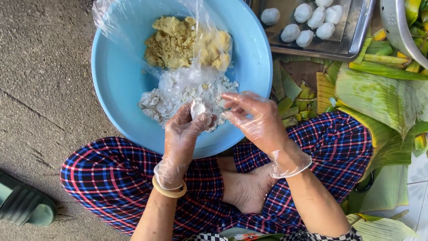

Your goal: A person sitting on the floor is hand-forming small filled dough balls by combining white dough and yellow filling.

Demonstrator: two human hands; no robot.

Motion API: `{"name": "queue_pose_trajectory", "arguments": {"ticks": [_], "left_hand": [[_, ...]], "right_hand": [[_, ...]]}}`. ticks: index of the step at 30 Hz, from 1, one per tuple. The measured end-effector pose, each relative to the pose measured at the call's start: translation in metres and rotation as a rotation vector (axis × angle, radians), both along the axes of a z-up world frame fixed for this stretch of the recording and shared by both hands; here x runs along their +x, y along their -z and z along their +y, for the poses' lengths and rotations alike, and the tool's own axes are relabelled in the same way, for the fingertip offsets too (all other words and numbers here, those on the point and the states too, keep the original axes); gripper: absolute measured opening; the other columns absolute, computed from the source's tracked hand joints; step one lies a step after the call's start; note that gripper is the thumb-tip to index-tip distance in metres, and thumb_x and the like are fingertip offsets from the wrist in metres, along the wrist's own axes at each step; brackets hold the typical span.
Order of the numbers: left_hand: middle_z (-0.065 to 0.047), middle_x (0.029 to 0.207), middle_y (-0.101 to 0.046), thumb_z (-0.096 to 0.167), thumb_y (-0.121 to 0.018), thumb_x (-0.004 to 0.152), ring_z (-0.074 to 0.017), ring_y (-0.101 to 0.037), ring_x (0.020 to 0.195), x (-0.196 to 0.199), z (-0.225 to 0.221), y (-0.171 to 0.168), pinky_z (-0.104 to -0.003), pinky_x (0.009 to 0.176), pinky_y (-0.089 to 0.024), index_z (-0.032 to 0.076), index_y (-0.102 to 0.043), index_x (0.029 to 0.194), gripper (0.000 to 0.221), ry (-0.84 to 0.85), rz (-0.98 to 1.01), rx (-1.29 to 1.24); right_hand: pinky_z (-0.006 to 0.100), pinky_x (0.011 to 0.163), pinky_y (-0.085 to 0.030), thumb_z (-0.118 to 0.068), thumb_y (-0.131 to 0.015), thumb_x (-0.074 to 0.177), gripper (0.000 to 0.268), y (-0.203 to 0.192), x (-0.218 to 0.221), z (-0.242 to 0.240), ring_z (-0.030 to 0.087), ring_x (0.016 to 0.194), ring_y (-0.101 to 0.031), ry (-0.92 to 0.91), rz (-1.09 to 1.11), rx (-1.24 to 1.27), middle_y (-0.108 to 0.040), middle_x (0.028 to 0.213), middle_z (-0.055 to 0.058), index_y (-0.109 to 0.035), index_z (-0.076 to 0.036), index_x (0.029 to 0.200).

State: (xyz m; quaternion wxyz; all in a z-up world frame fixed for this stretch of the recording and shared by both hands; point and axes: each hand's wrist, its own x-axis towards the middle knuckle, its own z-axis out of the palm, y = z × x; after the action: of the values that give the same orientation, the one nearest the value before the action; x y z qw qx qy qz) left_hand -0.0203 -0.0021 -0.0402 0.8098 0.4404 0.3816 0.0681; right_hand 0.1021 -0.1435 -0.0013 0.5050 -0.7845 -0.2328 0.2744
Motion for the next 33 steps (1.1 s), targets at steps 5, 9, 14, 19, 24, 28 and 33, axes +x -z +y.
{"name": "queue_pose_trajectory", "arguments": {"ticks": [5, 9, 14, 19, 24, 28, 33], "left_hand": [[-0.027, 0.100, -0.071, 0.010, -0.078, 0.083, -0.0384, -0.075, 0.089, 0.009, 0.007, -0.023, -0.049, 0.081, -0.065, -0.004, -0.066, 0.113, 0.034, -0.092, 0.018, 0.095], [-0.013, 0.104, -0.070, 0.012, -0.080, 0.083, -0.0319, -0.075, 0.100, 0.011, 0.019, -0.028, -0.052, 0.091, -0.062, 0.005, -0.065, 0.107, 0.029, -0.247, 0.019, 0.078], [-0.016, 0.089, -0.071, 0.007, -0.075, 0.086, -0.0330, -0.077, 0.084, 0.016, 0.021, -0.024, -0.048, 0.081, -0.066, 0.007, -0.063, 0.095, 0.016, -0.327, 0.041, 0.056], [-0.015, 0.084, -0.071, 0.006, -0.068, 0.091, -0.0264, -0.075, 0.077, 0.013, 0.022, -0.022, -0.044, 0.077, -0.065, 0.010, -0.061, 0.093, 0.007, -0.409, 0.057, 0.077], [-0.016, 0.104, -0.072, 0.012, -0.064, 0.095, -0.0304, -0.074, 0.098, 0.010, 0.023, -0.025, -0.046, 0.085, -0.062, 0.010, -0.059, 0.109, 0.015, -0.401, 0.018, -0.064], [-0.014, 0.100, -0.069, 0.008, -0.065, 0.092, -0.0305, -0.073, 0.099, 0.023, 0.016, -0.035, -0.045, 0.083, -0.063, 0.010, -0.060, 0.109, 0.019, -0.344, 0.067, -0.042], [-0.016, 0.084, -0.069, 0.008, -0.064, 0.095, -0.0361, -0.076, 0.098, 0.022, 0.014, -0.021, -0.051, 0.083, -0.064, 0.006, -0.064, 0.109, 0.015, -0.316, 0.045, 0.024]], "right_hand": [[0.034, 0.072, -0.060, -0.002, -0.076, 0.089, 0.009, -0.003, 0.011, 0.003, 0.024, 0.077, -0.073, -0.030, -0.060, -0.030, -0.075, 0.082, 0.012, -0.078, -0.010, 0.094], [0.050, 0.077, -0.059, -0.006, -0.067, 0.095, 0.010, -0.018, 0.020, 0.020, 0.041, 0.091, -0.074, -0.253, -0.071, -0.243, -0.076, 0.093, 0.021, -0.075, -0.006, 0.102], [0.052, 0.104, -0.051, -0.028, -0.066, 0.092, 0.024, 0.028, -0.007, 0.040, 0.027, 0.103, -0.069, 0.136, 0.646, -0.071, -0.072, 0.109, 0.014, -0.072, -0.006, 0.099], [0.043, 0.086, -0.059, -0.012, -0.058, 0.100, 0.017, 0.053, 0.000, 0.050, 0.031, 0.099, -0.074, -0.473, -0.223, -0.616, -0.075, 0.096, 0.011, -0.074, -0.011, 0.106], [0.034, 0.050, -0.054, 0.004, -0.059, 0.089, 0.016, 0.028, 0.026, 0.044, 0.016, 0.055, -0.055, -0.525, -0.137, -0.750, -0.061, 0.072, 0.009, -0.068, -0.004, 0.099], [0.045, 0.110, -0.046, 0.008, -0.055, 0.095, 0.055, 0.034, 0.037, 0.054, 0.026, 0.139, -0.050, -0.540, -0.077, -0.857, -0.065, 0.127, 0.013, -0.054, -0.020, 0.143], [0.038, 0.055, -0.042, -0.026, -0.042, 0.102, 0.033, 0.038, 0.020, 0.052, 0.016, 0.058, -0.045, -0.181, 0.127, -0.525, -0.050, 0.070, 0.002, -0.059, -0.004, 0.083]]}}
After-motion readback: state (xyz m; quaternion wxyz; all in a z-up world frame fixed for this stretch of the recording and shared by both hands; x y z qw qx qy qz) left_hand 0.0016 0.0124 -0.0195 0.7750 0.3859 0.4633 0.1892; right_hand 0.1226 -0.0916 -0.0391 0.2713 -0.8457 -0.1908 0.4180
